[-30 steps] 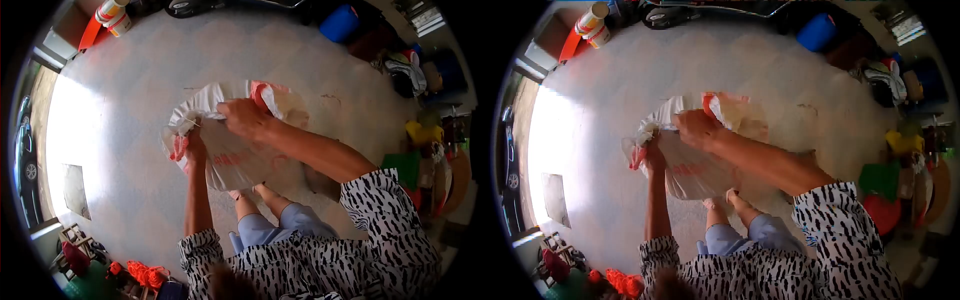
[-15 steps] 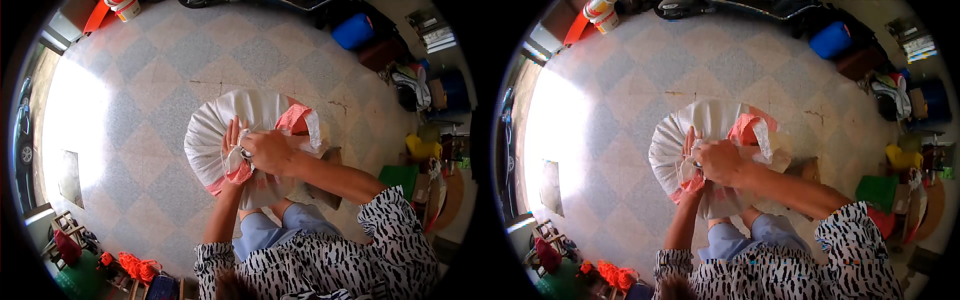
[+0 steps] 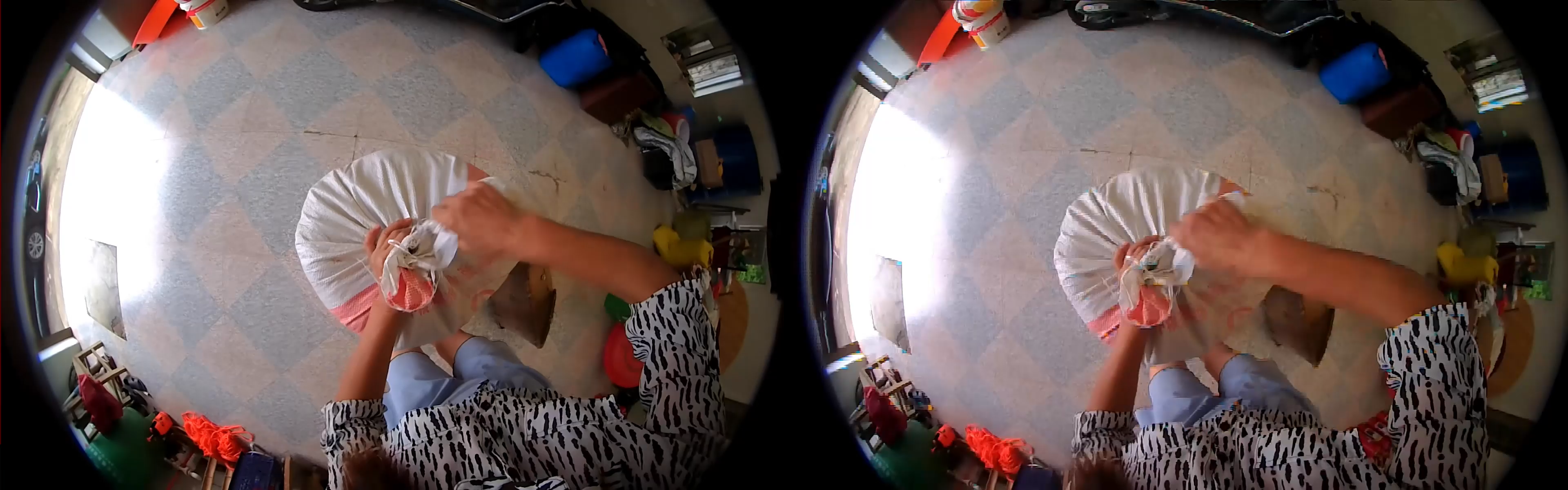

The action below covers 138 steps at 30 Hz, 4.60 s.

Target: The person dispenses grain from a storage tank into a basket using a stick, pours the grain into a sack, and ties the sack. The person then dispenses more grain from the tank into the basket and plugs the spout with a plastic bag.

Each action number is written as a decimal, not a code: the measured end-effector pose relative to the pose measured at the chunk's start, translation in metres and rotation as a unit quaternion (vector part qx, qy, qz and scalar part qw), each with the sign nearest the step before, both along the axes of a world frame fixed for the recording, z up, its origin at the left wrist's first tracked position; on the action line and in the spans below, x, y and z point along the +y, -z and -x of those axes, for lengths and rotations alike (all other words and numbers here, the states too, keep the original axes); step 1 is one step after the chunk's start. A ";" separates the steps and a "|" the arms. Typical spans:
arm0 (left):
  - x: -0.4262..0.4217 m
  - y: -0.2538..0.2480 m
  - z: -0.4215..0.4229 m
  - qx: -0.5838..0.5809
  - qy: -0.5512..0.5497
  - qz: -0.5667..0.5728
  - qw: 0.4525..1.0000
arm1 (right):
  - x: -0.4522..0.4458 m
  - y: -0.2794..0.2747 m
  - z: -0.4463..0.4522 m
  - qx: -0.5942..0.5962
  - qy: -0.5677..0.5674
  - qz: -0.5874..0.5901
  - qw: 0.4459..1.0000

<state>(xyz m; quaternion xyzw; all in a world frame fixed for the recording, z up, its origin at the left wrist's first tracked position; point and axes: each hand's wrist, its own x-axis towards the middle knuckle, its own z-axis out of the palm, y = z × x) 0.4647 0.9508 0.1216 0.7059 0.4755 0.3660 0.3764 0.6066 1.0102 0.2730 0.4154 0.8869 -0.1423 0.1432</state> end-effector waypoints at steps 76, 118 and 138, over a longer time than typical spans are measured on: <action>-0.083 -0.056 -0.025 0.264 -0.127 0.136 0.946 | -0.151 -0.003 0.041 0.546 0.544 0.359 0.526; -0.079 -0.037 0.105 -0.282 -0.144 0.355 0.880 | -0.127 0.044 0.093 0.233 0.302 0.083 0.920; -0.096 -0.045 0.007 0.051 0.061 0.110 0.991 | -0.186 0.099 -0.037 0.264 0.210 0.109 0.935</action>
